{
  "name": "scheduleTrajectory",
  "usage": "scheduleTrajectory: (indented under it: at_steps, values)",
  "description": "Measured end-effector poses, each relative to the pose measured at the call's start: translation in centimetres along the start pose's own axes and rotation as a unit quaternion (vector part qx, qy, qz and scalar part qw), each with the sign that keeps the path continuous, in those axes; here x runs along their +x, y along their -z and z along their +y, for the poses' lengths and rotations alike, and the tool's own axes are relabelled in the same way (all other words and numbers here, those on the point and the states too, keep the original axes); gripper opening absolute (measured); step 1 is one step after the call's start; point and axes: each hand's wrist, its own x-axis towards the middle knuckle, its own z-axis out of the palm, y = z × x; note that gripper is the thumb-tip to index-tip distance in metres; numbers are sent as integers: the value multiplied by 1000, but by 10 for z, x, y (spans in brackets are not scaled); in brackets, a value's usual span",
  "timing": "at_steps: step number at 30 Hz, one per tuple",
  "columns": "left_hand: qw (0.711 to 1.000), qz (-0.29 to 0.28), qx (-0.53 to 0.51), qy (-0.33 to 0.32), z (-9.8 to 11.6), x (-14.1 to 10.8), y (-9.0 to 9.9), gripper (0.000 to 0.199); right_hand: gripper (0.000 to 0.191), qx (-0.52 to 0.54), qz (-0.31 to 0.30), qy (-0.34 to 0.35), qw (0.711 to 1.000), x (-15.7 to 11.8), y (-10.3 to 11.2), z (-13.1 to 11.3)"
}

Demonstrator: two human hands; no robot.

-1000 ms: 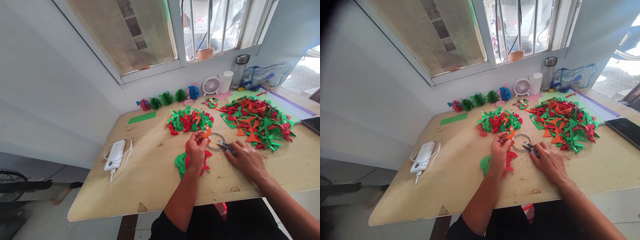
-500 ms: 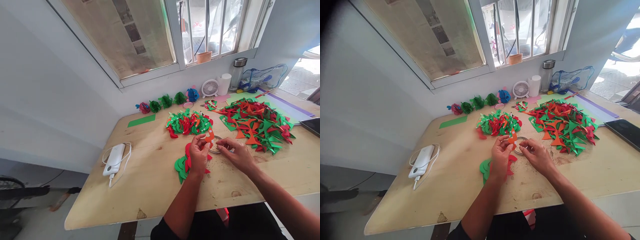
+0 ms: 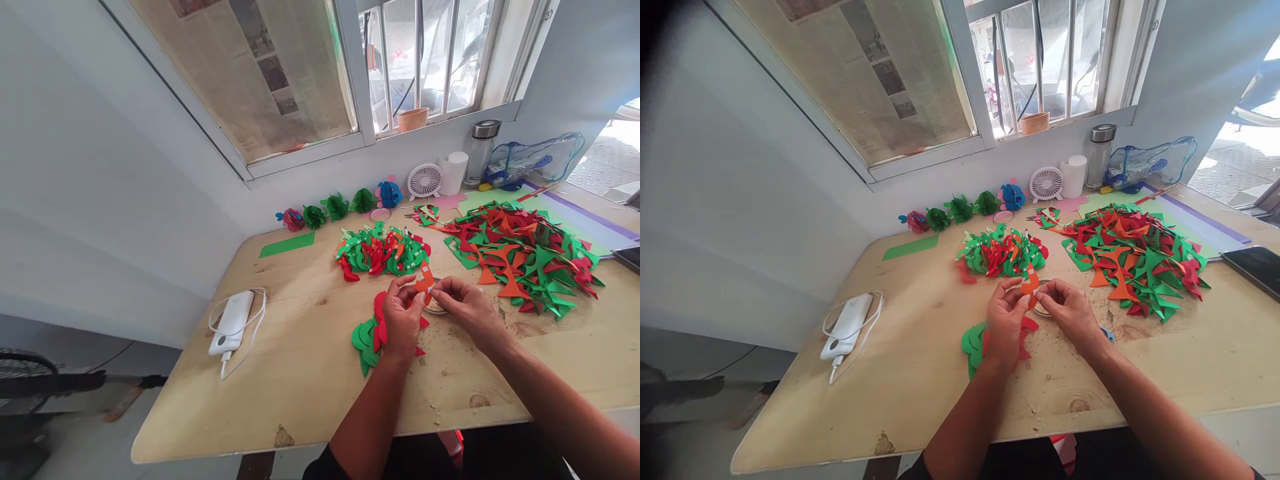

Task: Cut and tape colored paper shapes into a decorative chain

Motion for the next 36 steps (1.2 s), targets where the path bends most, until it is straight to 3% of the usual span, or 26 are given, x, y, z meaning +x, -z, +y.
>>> scheduleTrajectory:
  at_steps: [12,20,28,36]
  values:
    - [1000,25,-6,9,6,1,1,34,35,37,2,-25,999,-1,-6,2]
    - [1000,20,15,-4,-2,3,2,35,36,39,2,-23,999,0,-4,5]
    - [999,40,5,12,-3,2,0,36,31,141,11,-57,988,-2,-8,12]
    - [998,61,-5,13,1,4,2,36,29,179,22,-61,982,1,-4,20]
